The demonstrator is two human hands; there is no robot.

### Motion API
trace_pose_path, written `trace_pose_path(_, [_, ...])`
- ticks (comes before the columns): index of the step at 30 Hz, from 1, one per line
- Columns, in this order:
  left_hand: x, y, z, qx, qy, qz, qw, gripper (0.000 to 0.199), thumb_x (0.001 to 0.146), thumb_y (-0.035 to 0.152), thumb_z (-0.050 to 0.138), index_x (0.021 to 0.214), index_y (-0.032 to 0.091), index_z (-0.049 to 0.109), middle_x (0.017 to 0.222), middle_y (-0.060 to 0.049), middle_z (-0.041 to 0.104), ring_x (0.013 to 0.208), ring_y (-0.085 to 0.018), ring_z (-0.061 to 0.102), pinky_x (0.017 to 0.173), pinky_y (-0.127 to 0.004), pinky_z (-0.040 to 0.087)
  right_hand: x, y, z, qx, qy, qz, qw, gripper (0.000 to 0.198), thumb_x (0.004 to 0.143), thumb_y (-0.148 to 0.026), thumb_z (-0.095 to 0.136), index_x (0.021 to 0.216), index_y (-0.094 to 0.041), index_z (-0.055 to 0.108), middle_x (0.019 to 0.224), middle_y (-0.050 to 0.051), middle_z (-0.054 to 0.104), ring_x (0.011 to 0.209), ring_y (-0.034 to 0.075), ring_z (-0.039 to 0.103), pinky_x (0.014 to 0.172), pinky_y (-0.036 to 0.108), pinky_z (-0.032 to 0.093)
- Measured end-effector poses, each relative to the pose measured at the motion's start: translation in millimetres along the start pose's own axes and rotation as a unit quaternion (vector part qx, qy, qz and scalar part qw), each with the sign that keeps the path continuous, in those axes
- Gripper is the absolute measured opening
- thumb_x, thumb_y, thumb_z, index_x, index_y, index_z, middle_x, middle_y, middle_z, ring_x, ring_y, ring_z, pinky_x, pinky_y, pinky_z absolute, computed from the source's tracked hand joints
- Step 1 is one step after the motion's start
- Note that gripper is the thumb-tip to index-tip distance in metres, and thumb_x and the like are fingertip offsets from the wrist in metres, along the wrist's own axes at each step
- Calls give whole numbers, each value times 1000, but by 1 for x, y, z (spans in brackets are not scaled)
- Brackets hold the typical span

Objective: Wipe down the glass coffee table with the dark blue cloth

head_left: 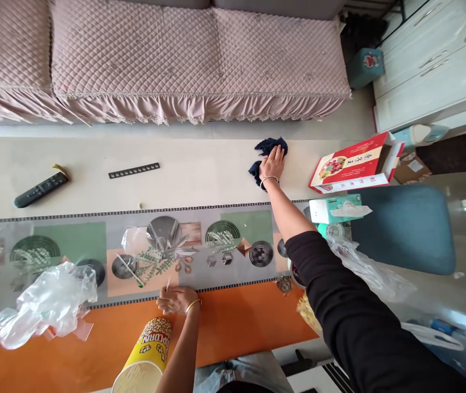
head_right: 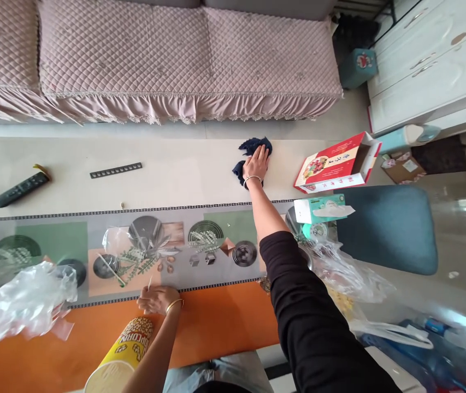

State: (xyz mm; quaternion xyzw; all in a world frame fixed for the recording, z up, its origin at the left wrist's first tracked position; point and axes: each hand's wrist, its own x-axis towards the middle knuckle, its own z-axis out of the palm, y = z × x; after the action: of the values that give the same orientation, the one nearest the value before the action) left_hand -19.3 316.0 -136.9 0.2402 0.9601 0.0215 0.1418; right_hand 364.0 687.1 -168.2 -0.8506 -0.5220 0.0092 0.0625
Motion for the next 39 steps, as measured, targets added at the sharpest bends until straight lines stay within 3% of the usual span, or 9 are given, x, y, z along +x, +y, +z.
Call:
trace_pose_path(3, [-1, 1, 2, 4, 82, -33, 996, 32, 97, 33, 26, 124, 23, 40, 128, -20, 45, 123, -42, 45, 95, -61, 38, 5, -29, 1, -2, -14, -58, 998, 63, 101, -32, 17, 157, -5, 25, 164, 17, 23, 154, 28, 19, 125, 51, 21])
trace_pose_path(11, [1, 1, 1, 9, 102, -18, 995, 36, 99, 34, 24, 119, 17, 49, 117, -21, 52, 112, -40, 52, 88, -57, 42, -30, -104, -7, 69, -65, -224, 970, 64, 100, -33, 22, 159, -8, 21, 167, 12, 19, 155, 26, 13, 128, 48, 13])
trace_pose_path(17, [0, 4, -3, -16, 89, -30, 995, 36, 99, 31, 27, 121, 16, 51, 118, -21, 54, 113, -38, 52, 90, -57, 41, -93, -146, -19, 103, -100, -321, 936, 63, 99, -27, 26, 158, -7, 22, 167, 11, 18, 156, 25, 12, 129, 45, 12])
trace_pose_path(25, [0, 5, -6, -51, 84, -26, 995, 35, 100, 28, 29, 119, 14, 54, 119, -19, 53, 115, -37, 49, 93, -59, 39, -196, -176, -37, 156, -159, -395, 891, 63, 100, -25, 29, 159, -6, 20, 168, 12, 16, 156, 27, 12, 129, 49, 12])
trace_pose_path(30, [-1, 4, -7, -41, 76, -18, 996, 37, 101, 29, 27, 122, 11, 52, 119, -20, 52, 116, -35, 48, 94, -55, 38, -277, -183, -47, 179, -176, -439, 863, 63, 100, -25, 33, 158, -5, 23, 166, 13, 19, 156, 28, 15, 129, 50, 14])
trace_pose_path(34, [-1, 6, -7, -39, 85, -17, 995, 38, 101, 28, 27, 123, 11, 52, 122, -20, 52, 117, -35, 47, 94, -55, 38, -327, -169, -56, 193, -198, -457, 846, 62, 99, -23, 34, 158, -5, 25, 166, 13, 20, 155, 27, 17, 129, 47, 18])
trace_pose_path(37, [-1, 6, -8, -41, 85, -13, 995, 39, 101, 28, 26, 123, 10, 53, 121, -20, 53, 116, -36, 48, 94, -56, 39, -337, -139, -59, 194, -206, -446, 849, 61, 99, -22, 33, 159, -9, 24, 166, 10, 22, 155, 25, 19, 128, 48, 21])
trace_pose_path(39, [-1, 6, -7, -42, 86, -16, 995, 38, 101, 28, 27, 122, 11, 54, 121, -20, 53, 117, -36, 48, 94, -57, 40, -327, -110, -59, 180, -198, -412, 871, 62, 99, -23, 32, 159, -12, 23, 165, 9, 24, 154, 26, 21, 128, 50, 22])
